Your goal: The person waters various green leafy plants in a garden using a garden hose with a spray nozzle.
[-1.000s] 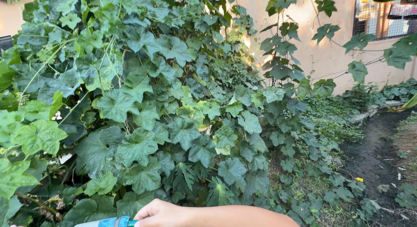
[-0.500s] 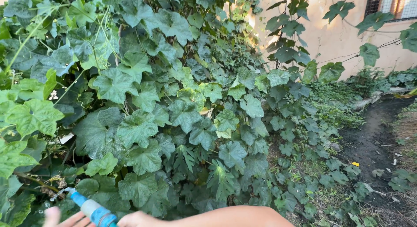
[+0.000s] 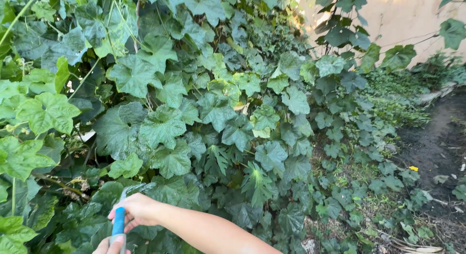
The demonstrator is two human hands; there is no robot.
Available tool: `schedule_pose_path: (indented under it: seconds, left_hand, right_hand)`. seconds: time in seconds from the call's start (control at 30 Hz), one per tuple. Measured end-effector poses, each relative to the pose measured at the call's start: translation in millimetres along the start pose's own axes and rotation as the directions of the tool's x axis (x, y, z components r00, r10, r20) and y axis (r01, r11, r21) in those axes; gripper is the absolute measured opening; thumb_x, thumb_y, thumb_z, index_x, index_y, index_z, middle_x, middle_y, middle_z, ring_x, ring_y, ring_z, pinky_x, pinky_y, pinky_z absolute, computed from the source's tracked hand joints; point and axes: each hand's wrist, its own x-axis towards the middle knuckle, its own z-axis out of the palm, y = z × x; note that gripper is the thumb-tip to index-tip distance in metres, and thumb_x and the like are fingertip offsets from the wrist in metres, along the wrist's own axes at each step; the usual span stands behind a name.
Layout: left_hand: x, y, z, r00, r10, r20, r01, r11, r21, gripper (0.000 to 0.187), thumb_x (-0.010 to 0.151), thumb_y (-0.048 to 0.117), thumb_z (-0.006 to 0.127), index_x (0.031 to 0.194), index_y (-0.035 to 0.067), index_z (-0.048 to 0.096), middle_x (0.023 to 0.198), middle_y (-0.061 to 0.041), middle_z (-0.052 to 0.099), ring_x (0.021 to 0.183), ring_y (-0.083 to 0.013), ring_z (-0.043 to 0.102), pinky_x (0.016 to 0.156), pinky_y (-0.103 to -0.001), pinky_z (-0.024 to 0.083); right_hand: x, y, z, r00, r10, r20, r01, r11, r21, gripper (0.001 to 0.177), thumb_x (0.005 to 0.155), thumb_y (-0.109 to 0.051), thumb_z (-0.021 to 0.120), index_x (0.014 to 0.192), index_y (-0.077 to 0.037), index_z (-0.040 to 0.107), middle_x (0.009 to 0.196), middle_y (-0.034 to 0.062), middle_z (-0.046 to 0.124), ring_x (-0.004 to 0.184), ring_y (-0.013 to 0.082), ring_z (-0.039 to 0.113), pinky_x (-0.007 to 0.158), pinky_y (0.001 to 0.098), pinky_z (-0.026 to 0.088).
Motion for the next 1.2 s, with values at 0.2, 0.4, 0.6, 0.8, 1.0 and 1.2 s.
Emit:
schedule_pose_path:
  seconds: [0.2,0.4,0.6,0.8,1.0,1.2]
  left_hand:
    - [-13,-37,-15,0.996,-0.055,0.072,0.055,0.998,0.004,0.049,0.095,0.038,0.062,0.128,0.003,0.063,0.083,-0.022,0.077,0.067,-0.0261,0.073,0.065,-0.038,0.057]
    - [-48,-26,-40,0.946,-0.131,0.297,0.063,0.971,0.231,0.051,0.096,0.041,0.059,0.130,0.004,0.061,0.080,-0.020,0.078,0.062,-0.0230,0.070,0.061,-0.035,0.055]
    - [-117,45,-51,0.955,-0.195,0.224,0.174,0.979,0.110,0.043,0.100,0.042,0.057,0.121,0.005,0.060,0.078,-0.012,0.067,0.054,-0.0281,0.058,0.050,-0.045,0.046]
    - [-107,76,-33,0.993,0.051,0.105,-0.033,0.985,-0.172,0.039,0.104,0.039,0.049,0.108,0.001,0.056,0.088,-0.017,0.062,0.060,-0.0228,0.060,0.051,-0.038,0.049]
    - [-98,92,10,0.990,0.143,-0.013,-0.135,0.898,-0.418,0.037,0.104,0.036,0.050,0.123,0.005,0.051,0.103,-0.009,0.062,0.072,-0.0201,0.064,0.052,-0.036,0.052]
    - [-123,59,46,0.964,0.250,0.093,-0.229,0.954,-0.194,0.053,0.107,0.043,0.055,0.144,0.006,0.054,0.110,-0.006,0.064,0.091,-0.0136,0.057,0.072,-0.030,0.049]
  right_hand:
    - [12,7,3,0.999,0.024,0.033,-0.033,0.951,0.308,0.048,0.109,-0.041,0.054,0.071,-0.014,0.048,0.064,-0.0018,0.049,0.049,0.0074,0.041,0.038,0.0226,0.032]
    - [27,22,7,0.967,0.031,0.252,-0.130,0.914,0.385,0.049,0.111,-0.043,0.052,0.070,-0.017,0.043,0.057,-0.0076,0.034,0.046,0.0060,0.030,0.034,0.0239,0.021]
    - [19,44,-8,0.998,-0.008,0.064,-0.005,0.980,0.201,0.028,0.105,-0.018,0.053,0.117,0.005,0.063,0.084,0.0038,0.058,0.067,0.0144,0.055,0.055,0.0272,0.047]
    - [-61,73,23,0.999,0.007,0.044,-0.008,1.000,0.025,0.034,0.103,-0.012,0.049,0.131,0.004,0.059,0.117,0.0164,0.070,0.108,0.0280,0.069,0.090,0.0355,0.054]
    - [-151,84,56,0.986,-0.119,0.119,0.101,0.985,0.141,0.036,0.105,-0.014,0.054,0.137,0.002,0.052,0.108,0.0148,0.069,0.095,0.0241,0.072,0.081,0.0323,0.056]
    - [-182,92,26,0.917,-0.315,-0.245,0.270,0.942,-0.201,0.031,0.096,-0.002,0.063,0.126,-0.003,0.054,0.095,0.0042,0.062,0.075,0.0130,0.067,0.068,0.0305,0.060]
